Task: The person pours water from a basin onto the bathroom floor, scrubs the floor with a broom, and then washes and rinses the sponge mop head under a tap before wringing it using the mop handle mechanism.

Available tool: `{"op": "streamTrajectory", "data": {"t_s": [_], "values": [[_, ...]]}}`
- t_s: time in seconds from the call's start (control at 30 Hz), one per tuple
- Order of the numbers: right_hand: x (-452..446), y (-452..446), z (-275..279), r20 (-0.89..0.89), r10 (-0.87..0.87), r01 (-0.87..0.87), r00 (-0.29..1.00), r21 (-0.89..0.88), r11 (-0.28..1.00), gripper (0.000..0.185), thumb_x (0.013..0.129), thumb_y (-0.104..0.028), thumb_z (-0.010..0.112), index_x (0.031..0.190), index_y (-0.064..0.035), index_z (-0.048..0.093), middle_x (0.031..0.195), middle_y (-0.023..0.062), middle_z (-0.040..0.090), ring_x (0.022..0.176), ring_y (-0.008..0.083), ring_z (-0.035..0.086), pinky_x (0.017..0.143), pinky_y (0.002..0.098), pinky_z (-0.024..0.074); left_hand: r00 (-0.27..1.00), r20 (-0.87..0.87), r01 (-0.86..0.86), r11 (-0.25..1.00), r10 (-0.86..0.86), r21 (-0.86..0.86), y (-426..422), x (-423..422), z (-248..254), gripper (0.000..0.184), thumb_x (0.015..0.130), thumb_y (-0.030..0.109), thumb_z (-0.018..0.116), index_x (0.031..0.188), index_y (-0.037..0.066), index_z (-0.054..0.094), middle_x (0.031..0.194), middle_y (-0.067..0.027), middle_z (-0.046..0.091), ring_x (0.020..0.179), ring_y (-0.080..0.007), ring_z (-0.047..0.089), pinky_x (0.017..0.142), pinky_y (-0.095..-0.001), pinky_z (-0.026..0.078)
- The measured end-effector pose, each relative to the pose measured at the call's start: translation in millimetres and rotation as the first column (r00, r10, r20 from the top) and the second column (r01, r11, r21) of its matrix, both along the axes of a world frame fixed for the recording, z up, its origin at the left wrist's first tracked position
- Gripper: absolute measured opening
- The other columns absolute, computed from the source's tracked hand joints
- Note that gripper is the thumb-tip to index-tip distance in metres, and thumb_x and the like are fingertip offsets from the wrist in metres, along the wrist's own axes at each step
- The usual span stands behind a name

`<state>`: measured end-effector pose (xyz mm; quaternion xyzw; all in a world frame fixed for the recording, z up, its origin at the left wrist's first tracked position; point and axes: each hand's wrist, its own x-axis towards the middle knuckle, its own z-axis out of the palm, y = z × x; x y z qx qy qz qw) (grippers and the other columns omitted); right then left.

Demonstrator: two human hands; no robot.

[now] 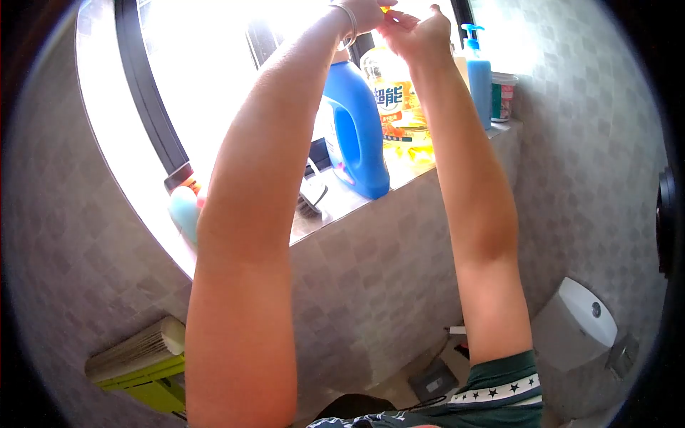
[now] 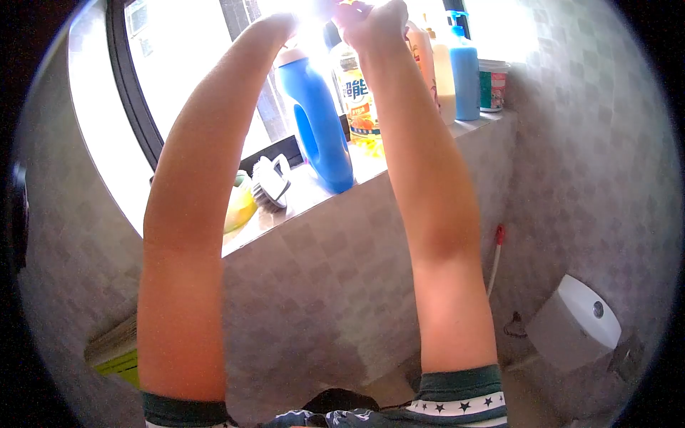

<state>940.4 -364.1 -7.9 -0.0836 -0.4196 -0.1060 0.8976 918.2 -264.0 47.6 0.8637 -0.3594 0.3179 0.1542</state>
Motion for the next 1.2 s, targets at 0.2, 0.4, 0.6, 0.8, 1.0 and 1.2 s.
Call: {"op": "streamTrajectory", "data": {"t_s": [0.2, 0.4, 0.6, 0.8, 1.0, 1.2], "values": [[-70.5, 20.6, 7.9, -0.328, -0.462, 0.407, 0.824, -0.224, 0.886, 0.033, 0.089, -0.021, 0.036, 0.110, 0.0040, 0.030, 0.093, 0.0178, 0.043, 0.076, 0.0215, 0.049, 0.060, 0.0273, 0.0493, 1.000, -0.002, -0.021, 1.000, 0.021, 0.012, -3.5, 11.9, 1.0, 0.028, 0.081, 0.009, 0.051, 0.109, 0.005, 0.054, 0.102, -0.0107, 0.059, 0.087, -0.0168, 0.058, 0.080, -0.0271, 0.046], [-64.5, 16.8, 12.7, -0.520, 0.007, 0.069, 0.854, 0.125, 0.990, 0.039, 0.091, -0.030, 0.026, 0.109, 0.0050, 0.028, 0.089, 0.0154, 0.040, 0.077, 0.0199, 0.047, 0.061, 0.0252, 0.0496, 0.995, -0.096, -0.002, 0.996, -0.006, -0.091, -4.7, -9.0, -7.4, 0.023, 0.080, 0.011, 0.053, 0.103, 0.009, 0.059, 0.100, -0.0093, 0.060, 0.084, -0.0145, 0.058, 0.078, -0.0252, 0.046], [-61.4, 16.4, 13.5, -0.465, 0.018, 0.055, 0.885, 0.143, 0.988, 0.044, 0.089, -0.032, 0.033, 0.110, 0.0061, 0.030, 0.095, 0.0171, 0.042, 0.080, 0.0215, 0.049, 0.062, 0.0276, 0.0505, 0.983, -0.167, 0.049, 0.987, -0.075, -0.153, -6.3, -20.5, -13.6, 0.019, 0.078, 0.010, 0.056, 0.097, 0.010, 0.062, 0.095, -0.0071, 0.062, 0.080, -0.0135, 0.057, 0.075, -0.0242, 0.046], [-52.5, 12.8, 10.3, -0.375, -0.464, 0.351, 0.803, -0.332, 0.876, 0.043, 0.088, -0.030, 0.035, 0.110, 0.0072, 0.036, 0.103, 0.0204, 0.044, 0.092, 0.0245, 0.046, 0.080, 0.0332, 0.0409, 0.960, -0.281, -0.048, 0.984, -0.002, -0.172, -8.5, -55.2, -20.3, 0.017, 0.080, 0.012, 0.053, 0.094, 0.011, 0.063, 0.089, -0.0060, 0.063, 0.070, -0.0116, 0.056, 0.067, -0.0229, 0.047], [-25.4, 4.2, 4.0, -0.222, -0.067, 0.045, 0.973, -0.103, 0.994, 0.053, 0.090, -0.041, 0.024, 0.102, 0.0086, 0.039, 0.111, 0.0223, 0.042, 0.110, 0.0264, 0.038, 0.099, 0.0387, 0.0265, 0.987, -0.158, 0.004, 0.991, -0.025, -0.134, -7.6, -32.5, -17.5, 0.017, 0.078, 0.014, 0.053, 0.091, 0.011, 0.064, 0.086, -0.0062, 0.063, 0.070, -0.0129, 0.057, 0.066, -0.0248, 0.047], [-36.9, 5.2, 1.1, -0.212, 0.080, -0.099, 0.974, -0.080, 0.992, 0.056, 0.089, -0.042, 0.024, 0.102, 0.0111, 0.037, 0.109, 0.0235, 0.043, 0.110, 0.0288, 0.037, 0.099, 0.0401, 0.0261, 0.983, -0.005, 0.183, 0.971, -0.186, -0.156, -5.0, 6.7, -17.6, 0.015, 0.075, 0.010, 0.054, 0.084, 0.008, 0.066, 0.080, -0.0075, 0.064, 0.073, -0.0138, 0.058, 0.066, -0.0275, 0.047]]}}
